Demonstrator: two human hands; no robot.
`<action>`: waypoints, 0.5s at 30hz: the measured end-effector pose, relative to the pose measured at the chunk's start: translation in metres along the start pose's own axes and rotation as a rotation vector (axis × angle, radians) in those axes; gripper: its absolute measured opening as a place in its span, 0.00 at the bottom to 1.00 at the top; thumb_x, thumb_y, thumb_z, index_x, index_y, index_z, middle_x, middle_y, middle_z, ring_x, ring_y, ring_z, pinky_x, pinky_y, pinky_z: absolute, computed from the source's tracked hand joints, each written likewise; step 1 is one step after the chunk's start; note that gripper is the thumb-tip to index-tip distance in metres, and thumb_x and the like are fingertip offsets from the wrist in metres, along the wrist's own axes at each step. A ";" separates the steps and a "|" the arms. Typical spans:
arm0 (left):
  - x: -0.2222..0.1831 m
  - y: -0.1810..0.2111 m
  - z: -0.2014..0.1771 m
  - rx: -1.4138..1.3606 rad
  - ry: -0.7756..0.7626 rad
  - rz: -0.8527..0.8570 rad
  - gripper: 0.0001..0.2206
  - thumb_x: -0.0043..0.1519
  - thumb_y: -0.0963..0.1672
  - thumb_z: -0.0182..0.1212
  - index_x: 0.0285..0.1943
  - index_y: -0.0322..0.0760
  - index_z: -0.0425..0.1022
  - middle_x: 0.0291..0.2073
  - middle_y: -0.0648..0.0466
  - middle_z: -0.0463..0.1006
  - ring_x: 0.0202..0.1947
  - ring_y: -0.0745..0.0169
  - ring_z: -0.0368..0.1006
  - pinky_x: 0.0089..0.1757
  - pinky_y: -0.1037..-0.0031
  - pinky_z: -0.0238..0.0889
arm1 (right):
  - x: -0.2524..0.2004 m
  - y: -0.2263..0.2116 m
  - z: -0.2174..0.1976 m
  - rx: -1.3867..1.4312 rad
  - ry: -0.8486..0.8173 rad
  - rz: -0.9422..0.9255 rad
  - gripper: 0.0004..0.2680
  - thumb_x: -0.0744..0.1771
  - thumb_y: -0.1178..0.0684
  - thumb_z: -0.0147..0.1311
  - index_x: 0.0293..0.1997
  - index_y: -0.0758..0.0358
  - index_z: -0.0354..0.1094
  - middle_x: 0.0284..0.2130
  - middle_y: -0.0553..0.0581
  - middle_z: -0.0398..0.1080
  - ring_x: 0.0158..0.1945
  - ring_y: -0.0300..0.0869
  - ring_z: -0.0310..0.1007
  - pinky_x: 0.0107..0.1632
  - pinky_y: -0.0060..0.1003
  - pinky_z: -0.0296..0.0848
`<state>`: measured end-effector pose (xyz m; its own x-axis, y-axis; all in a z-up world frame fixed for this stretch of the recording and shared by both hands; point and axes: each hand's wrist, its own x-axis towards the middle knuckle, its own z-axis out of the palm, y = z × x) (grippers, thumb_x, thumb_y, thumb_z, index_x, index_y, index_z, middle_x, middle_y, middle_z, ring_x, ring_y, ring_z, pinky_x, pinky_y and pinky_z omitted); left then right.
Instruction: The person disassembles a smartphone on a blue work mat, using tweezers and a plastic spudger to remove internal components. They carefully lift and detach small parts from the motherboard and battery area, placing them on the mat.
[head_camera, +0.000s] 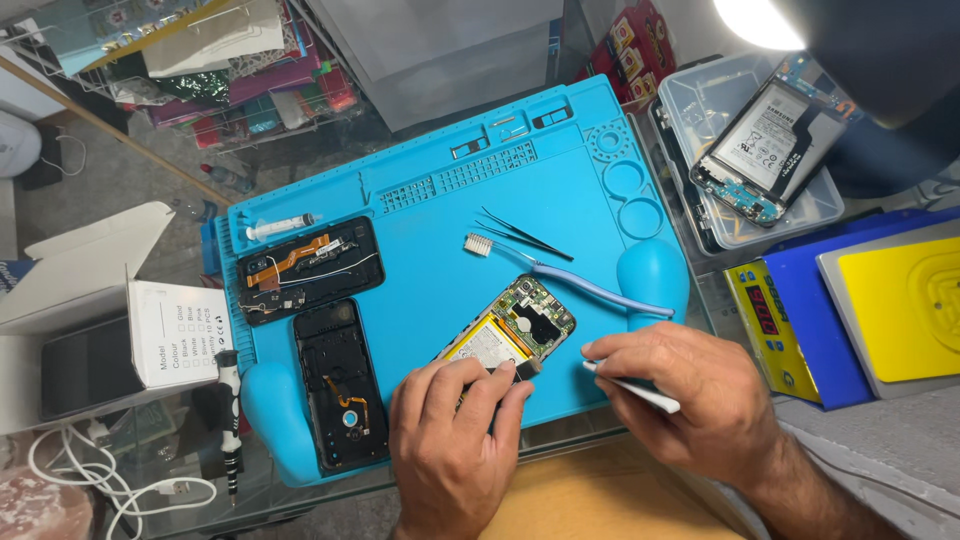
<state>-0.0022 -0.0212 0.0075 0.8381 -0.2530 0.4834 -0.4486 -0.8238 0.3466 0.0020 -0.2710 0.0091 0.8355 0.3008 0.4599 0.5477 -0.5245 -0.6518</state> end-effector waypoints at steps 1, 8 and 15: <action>-0.001 0.000 0.001 0.003 -0.002 0.000 0.10 0.62 0.48 0.82 0.46 0.45 0.87 0.41 0.56 0.82 0.44 0.50 0.75 0.47 0.58 0.71 | 0.001 0.000 -0.001 0.003 0.001 0.001 0.04 0.68 0.59 0.62 0.46 0.59 0.74 0.46 0.55 0.85 0.41 0.45 0.88 0.47 0.37 0.83; -0.008 -0.001 0.005 0.085 0.014 0.017 0.12 0.62 0.51 0.82 0.47 0.47 0.88 0.44 0.56 0.83 0.47 0.51 0.78 0.50 0.57 0.74 | 0.005 0.002 -0.001 0.002 -0.054 0.006 0.04 0.68 0.57 0.62 0.46 0.56 0.74 0.45 0.51 0.85 0.42 0.43 0.87 0.48 0.37 0.82; -0.002 0.006 -0.001 0.118 0.021 0.102 0.08 0.67 0.47 0.78 0.47 0.43 0.86 0.44 0.53 0.85 0.46 0.53 0.80 0.51 0.57 0.73 | 0.009 0.002 -0.001 0.030 -0.060 0.019 0.04 0.68 0.57 0.62 0.45 0.55 0.75 0.43 0.49 0.85 0.42 0.41 0.87 0.47 0.35 0.81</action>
<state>-0.0072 -0.0253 0.0096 0.7828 -0.3288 0.5283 -0.4905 -0.8485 0.1987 0.0101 -0.2699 0.0127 0.8465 0.3386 0.4109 0.5320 -0.5071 -0.6781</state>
